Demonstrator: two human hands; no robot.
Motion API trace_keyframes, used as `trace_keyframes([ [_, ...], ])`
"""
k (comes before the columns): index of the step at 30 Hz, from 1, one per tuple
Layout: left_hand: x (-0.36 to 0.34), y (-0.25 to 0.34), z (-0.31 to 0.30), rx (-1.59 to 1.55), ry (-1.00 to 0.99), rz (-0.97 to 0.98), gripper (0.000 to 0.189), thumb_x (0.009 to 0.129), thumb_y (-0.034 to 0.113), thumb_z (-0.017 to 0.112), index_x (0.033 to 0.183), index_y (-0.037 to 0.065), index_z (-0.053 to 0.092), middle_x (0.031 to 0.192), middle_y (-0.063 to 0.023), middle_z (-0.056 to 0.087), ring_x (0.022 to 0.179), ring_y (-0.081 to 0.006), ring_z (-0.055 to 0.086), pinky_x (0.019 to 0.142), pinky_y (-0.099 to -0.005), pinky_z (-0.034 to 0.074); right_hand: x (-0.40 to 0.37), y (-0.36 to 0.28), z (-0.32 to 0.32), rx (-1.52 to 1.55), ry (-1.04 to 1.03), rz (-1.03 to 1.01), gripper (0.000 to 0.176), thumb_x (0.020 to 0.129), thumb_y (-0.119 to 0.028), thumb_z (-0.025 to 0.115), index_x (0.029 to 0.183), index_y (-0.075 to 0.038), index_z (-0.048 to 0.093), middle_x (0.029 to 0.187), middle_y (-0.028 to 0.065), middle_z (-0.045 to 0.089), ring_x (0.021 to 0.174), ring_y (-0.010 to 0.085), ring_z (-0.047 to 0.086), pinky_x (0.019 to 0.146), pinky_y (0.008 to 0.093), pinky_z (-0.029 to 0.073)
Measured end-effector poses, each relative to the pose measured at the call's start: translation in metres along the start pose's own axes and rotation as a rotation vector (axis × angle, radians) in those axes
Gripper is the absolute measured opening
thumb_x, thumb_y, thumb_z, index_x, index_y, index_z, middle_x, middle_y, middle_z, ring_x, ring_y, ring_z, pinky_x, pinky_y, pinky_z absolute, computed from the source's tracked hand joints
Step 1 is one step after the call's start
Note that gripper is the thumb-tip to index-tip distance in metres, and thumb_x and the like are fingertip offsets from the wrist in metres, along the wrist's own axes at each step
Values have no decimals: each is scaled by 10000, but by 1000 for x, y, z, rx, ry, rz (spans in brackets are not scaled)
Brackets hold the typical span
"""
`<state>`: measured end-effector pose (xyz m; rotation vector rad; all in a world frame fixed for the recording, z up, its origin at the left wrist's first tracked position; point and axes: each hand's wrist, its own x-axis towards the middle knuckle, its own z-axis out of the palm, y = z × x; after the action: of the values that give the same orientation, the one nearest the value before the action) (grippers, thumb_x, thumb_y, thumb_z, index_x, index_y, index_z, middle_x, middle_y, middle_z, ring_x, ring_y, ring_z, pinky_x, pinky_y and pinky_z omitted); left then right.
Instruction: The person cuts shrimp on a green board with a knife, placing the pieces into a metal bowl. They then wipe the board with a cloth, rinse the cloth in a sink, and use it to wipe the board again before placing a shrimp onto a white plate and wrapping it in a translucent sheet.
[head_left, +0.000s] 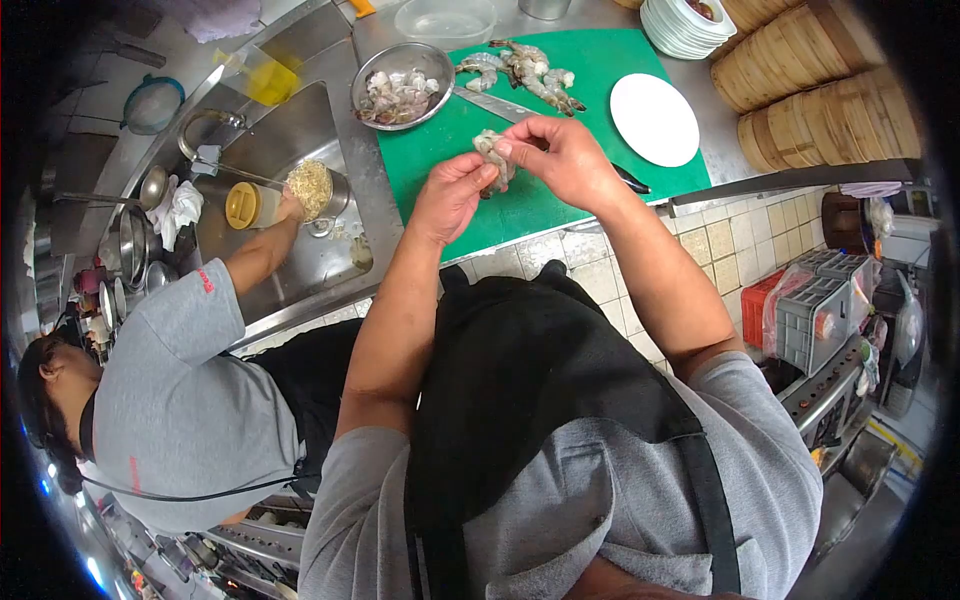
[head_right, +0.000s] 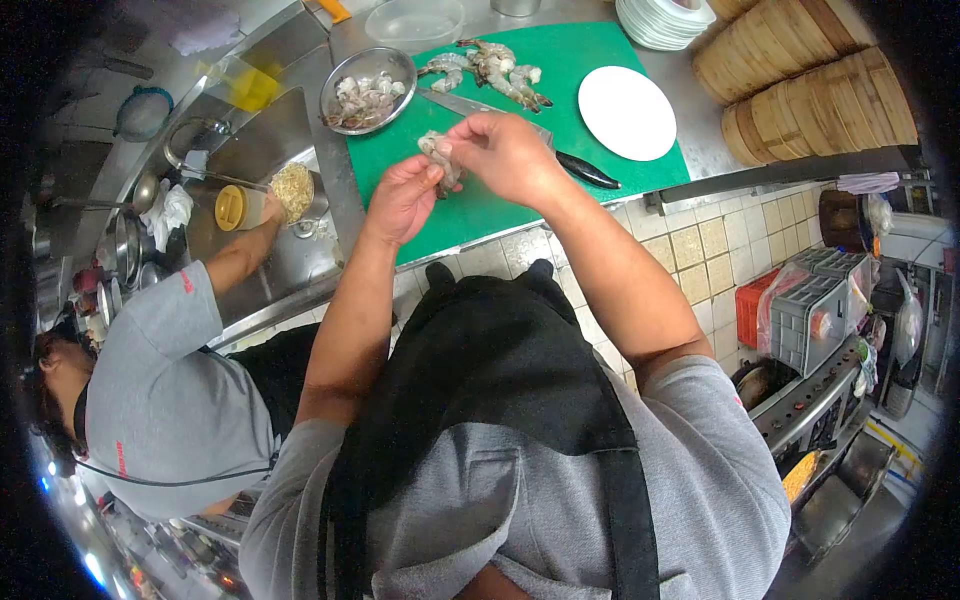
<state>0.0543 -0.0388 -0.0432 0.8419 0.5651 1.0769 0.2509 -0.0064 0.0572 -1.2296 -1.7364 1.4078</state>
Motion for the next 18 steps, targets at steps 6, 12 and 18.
trace_keyframes([
  [6,-3,5,-5,45,36,21,251,1002,159,601,1185,-4,657,1154,-83,672,1058,-188,626,915,-383,506,-3,-6,5,-34,71,-18,218,964,-200,671,1022,8,698,783,-17,623,703,56,523,640,242,454],
  [12,-8,13,-5,103,47,36,254,996,152,610,1183,-12,660,1174,-79,669,1075,-185,616,920,-381,503,3,-6,7,-98,25,19,171,914,-159,683,935,10,703,845,89,704,790,150,658,724,329,524],
  [18,-16,22,-6,81,81,70,244,991,136,616,1178,-12,666,1170,-79,675,1071,-182,616,917,-373,500,-8,-17,20,-205,215,-348,126,873,-121,709,926,-7,714,804,115,667,748,250,665,696,358,527],
])
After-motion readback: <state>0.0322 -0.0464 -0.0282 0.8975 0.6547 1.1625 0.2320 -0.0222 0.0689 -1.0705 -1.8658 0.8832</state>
